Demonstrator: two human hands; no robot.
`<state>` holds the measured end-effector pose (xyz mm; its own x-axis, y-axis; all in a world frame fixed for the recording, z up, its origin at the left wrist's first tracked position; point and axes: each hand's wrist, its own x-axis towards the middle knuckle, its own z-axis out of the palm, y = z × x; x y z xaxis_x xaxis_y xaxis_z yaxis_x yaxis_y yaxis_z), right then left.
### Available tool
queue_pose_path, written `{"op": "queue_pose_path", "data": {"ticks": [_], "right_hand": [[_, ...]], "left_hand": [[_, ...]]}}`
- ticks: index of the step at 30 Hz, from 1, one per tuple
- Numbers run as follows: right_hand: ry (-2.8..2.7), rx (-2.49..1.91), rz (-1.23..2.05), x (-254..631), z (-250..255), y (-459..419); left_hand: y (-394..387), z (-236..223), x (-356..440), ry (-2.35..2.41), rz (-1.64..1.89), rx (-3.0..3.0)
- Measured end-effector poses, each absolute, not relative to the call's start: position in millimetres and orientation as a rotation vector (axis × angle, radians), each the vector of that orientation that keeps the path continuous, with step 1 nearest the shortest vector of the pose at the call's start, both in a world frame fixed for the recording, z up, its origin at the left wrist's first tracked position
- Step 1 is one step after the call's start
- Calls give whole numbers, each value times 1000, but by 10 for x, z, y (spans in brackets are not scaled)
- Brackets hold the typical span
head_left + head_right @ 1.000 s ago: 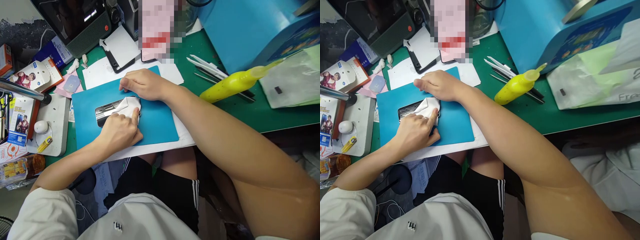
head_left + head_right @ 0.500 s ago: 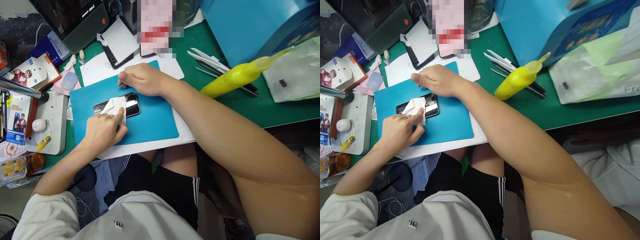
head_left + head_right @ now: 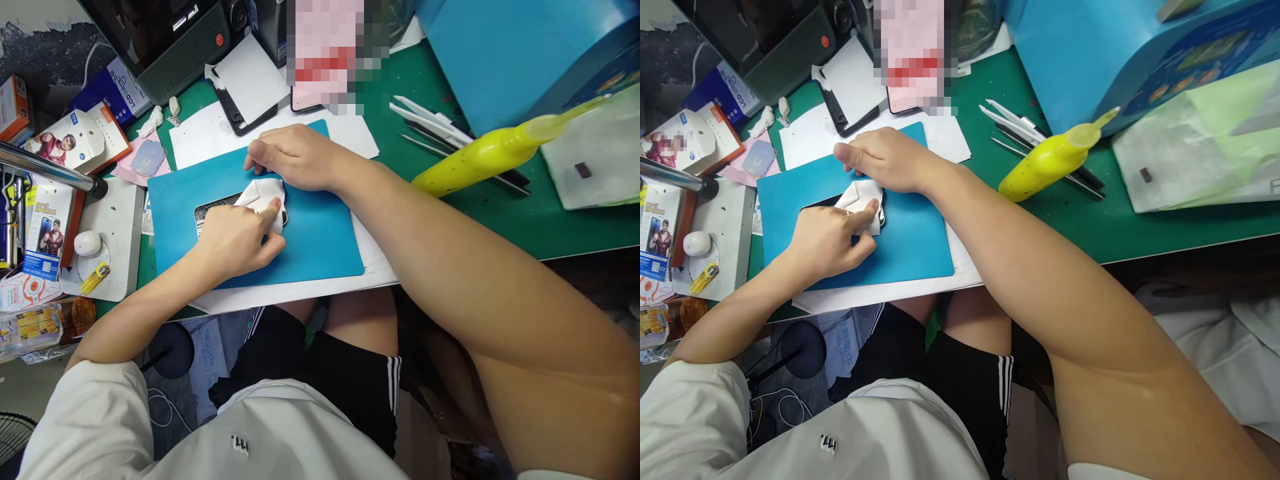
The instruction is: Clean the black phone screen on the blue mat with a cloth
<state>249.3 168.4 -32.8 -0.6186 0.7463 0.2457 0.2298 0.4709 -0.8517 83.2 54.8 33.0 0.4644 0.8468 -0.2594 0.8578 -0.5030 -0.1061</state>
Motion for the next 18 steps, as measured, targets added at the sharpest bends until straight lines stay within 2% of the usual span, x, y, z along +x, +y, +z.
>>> {"op": "queue_pose_path", "data": {"ticks": [8,18], "right_hand": [[-2157,-826,1064,2478,-294,1686],[-2199,-840,1007,2511,-323,1673]], "left_hand": [[525,379,599,1886,-409,2518],[253,389,61,2021,-382,2443]]}}
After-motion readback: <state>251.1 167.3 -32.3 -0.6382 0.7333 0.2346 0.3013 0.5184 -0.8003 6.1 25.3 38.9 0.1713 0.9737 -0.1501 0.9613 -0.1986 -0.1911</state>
